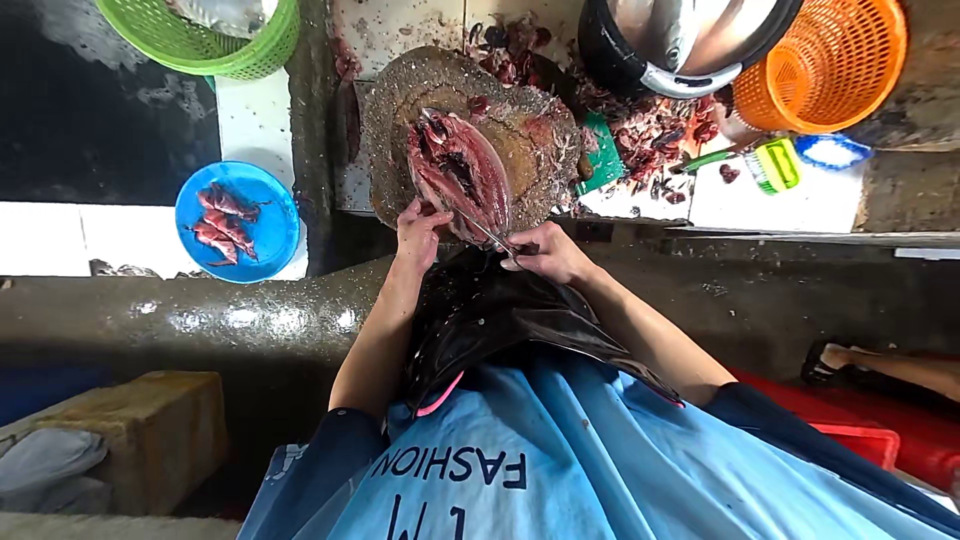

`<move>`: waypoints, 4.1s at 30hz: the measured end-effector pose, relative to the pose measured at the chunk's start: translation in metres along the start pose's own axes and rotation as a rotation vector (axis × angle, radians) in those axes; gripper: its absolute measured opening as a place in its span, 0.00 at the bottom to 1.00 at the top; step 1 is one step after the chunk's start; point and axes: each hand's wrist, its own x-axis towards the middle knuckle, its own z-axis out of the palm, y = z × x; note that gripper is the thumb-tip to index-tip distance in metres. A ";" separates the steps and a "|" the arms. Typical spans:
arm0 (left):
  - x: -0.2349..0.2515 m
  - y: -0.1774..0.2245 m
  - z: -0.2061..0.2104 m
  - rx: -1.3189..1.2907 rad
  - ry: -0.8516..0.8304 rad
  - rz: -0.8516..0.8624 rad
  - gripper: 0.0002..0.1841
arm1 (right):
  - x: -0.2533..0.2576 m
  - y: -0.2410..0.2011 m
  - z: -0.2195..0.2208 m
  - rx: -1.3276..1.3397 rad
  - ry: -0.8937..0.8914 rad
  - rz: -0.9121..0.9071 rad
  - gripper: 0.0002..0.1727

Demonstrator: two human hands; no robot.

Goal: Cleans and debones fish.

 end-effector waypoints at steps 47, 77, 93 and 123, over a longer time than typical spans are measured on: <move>0.007 0.013 0.005 0.029 0.077 -0.054 0.15 | 0.010 -0.009 0.001 0.290 0.060 0.042 0.09; 0.021 0.013 0.015 0.081 0.261 -0.147 0.10 | -0.006 -0.016 -0.002 -0.033 0.072 0.044 0.07; 0.019 0.014 0.001 0.117 0.096 -0.200 0.07 | 0.034 0.012 0.025 -0.216 0.073 -0.016 0.13; 0.038 0.023 0.008 0.218 0.146 -0.385 0.18 | 0.011 -0.010 0.005 -0.388 -0.055 -0.051 0.12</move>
